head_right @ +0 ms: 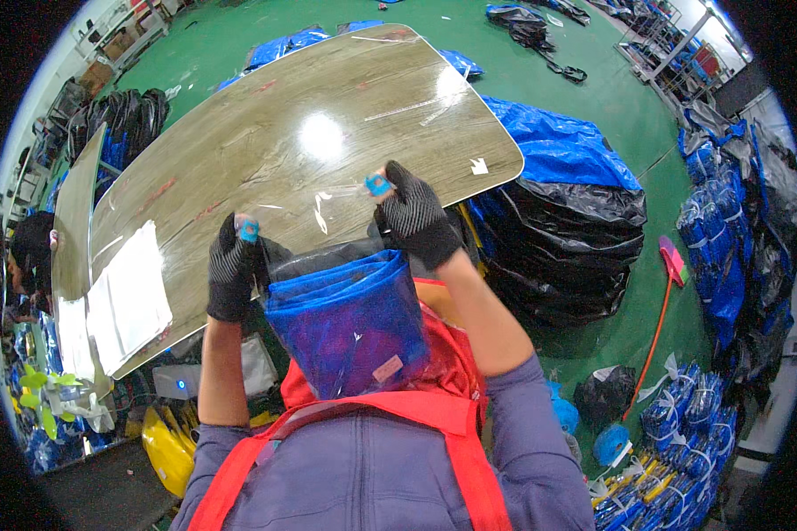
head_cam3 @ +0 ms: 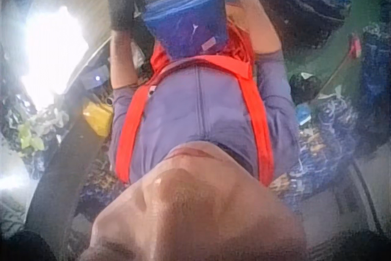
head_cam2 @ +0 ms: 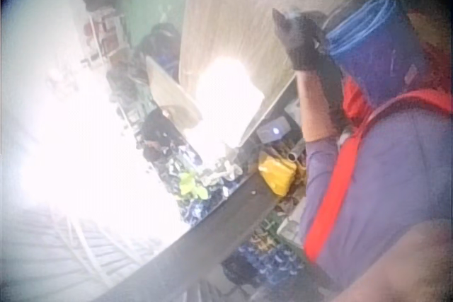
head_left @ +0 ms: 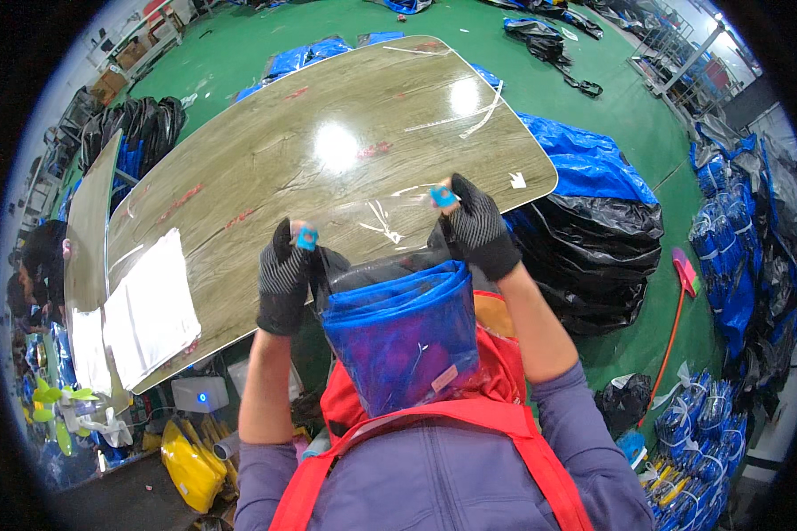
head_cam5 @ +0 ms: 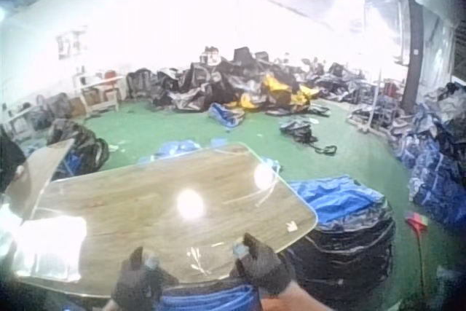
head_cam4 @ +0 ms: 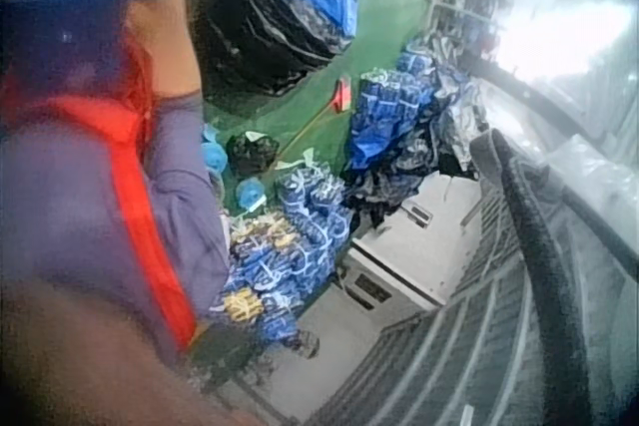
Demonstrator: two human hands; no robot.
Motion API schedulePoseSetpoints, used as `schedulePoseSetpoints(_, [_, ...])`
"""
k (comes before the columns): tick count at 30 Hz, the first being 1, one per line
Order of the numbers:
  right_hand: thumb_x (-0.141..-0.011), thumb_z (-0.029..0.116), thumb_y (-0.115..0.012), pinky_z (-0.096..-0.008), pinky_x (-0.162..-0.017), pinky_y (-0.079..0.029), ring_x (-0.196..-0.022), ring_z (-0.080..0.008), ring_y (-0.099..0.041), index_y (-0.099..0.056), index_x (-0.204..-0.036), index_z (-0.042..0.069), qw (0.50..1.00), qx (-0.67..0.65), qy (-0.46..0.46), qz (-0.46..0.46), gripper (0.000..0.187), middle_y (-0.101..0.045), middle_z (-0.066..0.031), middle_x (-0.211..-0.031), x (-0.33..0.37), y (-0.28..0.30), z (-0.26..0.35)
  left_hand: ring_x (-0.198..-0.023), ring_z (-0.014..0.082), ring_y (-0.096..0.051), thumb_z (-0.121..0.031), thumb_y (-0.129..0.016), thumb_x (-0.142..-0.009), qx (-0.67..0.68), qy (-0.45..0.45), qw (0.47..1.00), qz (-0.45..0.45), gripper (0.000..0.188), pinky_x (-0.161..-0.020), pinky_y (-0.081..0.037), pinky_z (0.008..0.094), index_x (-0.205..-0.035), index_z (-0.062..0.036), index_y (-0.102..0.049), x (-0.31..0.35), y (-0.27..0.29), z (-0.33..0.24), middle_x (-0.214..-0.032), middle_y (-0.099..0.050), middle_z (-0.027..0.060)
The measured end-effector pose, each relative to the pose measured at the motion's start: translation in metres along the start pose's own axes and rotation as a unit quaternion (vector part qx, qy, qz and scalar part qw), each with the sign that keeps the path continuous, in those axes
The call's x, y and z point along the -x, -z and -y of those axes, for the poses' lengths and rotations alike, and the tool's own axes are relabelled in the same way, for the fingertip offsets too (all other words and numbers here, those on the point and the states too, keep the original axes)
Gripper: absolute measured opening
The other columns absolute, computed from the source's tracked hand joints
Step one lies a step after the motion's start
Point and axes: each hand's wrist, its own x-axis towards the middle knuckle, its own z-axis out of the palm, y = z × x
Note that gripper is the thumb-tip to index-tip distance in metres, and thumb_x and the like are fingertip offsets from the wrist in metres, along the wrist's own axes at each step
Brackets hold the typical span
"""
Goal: The person repeatedly folds a blue and black soft bag, places it into a clear plastic bag, and seals the bag. The person repeats this folding and bagging cycle multiple times on a workbench.
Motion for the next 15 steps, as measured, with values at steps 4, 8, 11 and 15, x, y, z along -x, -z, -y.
schedulePoseSetpoints(4, [-0.093, 0.037, -0.054, -0.0345, -0.067, -0.047, -0.076, -0.0236, -0.059, -0.059, -0.104, -0.002, 0.995, 0.086, -0.010, 0.042, 0.041, -0.061, -0.0141, -0.084, -0.062, -0.009, 0.005, -0.065, 0.0075, -0.046, -0.039, -0.059, -0.092, 0.004, -0.041, 0.998, 0.053, 0.033, -0.056, -0.037, 0.0240, -0.089, -0.0063, -0.059, -0.024, -0.007, -0.057, -0.070, -0.051, -0.0013])
schedulePoseSetpoints(8, [-0.090, 0.041, -0.058, -0.0374, -0.091, -0.046, -0.102, -0.0269, -0.062, -0.057, -0.114, -0.003, 0.975, -0.151, -0.045, 0.156, 0.050, -0.062, -0.0202, -0.114, -0.096, -0.033, 0.009, -0.080, 0.0113, -0.061, -0.027, -0.063, -0.091, 0.161, -0.082, 0.962, 0.203, 0.036, -0.076, -0.052, 0.0275, -0.115, 0.0004, -0.057, -0.013, -0.017, -0.103, -0.086, -0.063, 0.0041])
schedulePoseSetpoints(11, [-0.090, 0.043, -0.057, -0.0366, -0.091, -0.046, -0.101, -0.0258, -0.062, -0.058, -0.113, -0.002, 0.961, -0.230, -0.069, 0.141, 0.051, -0.063, -0.0188, -0.112, -0.082, -0.053, -0.007, -0.118, 0.0213, -0.052, -0.031, -0.073, -0.082, 0.121, -0.274, 0.942, 0.153, 0.064, -0.103, -0.039, 0.0351, -0.131, -0.0002, -0.045, -0.011, -0.019, -0.110, -0.123, -0.056, 0.0119])
schedulePoseSetpoints(15, [-0.090, 0.046, -0.055, -0.0356, -0.090, -0.046, -0.099, -0.0243, -0.061, -0.060, -0.112, -0.001, 0.969, -0.219, -0.072, 0.088, 0.052, -0.064, -0.0168, -0.109, -0.059, -0.058, -0.036, -0.132, 0.0242, -0.036, -0.051, -0.073, -0.075, 0.126, -0.068, 0.959, 0.245, 0.097, -0.110, -0.029, 0.0356, -0.144, 0.0004, -0.029, -0.013, -0.018, -0.055, -0.146, -0.036, 0.0135])
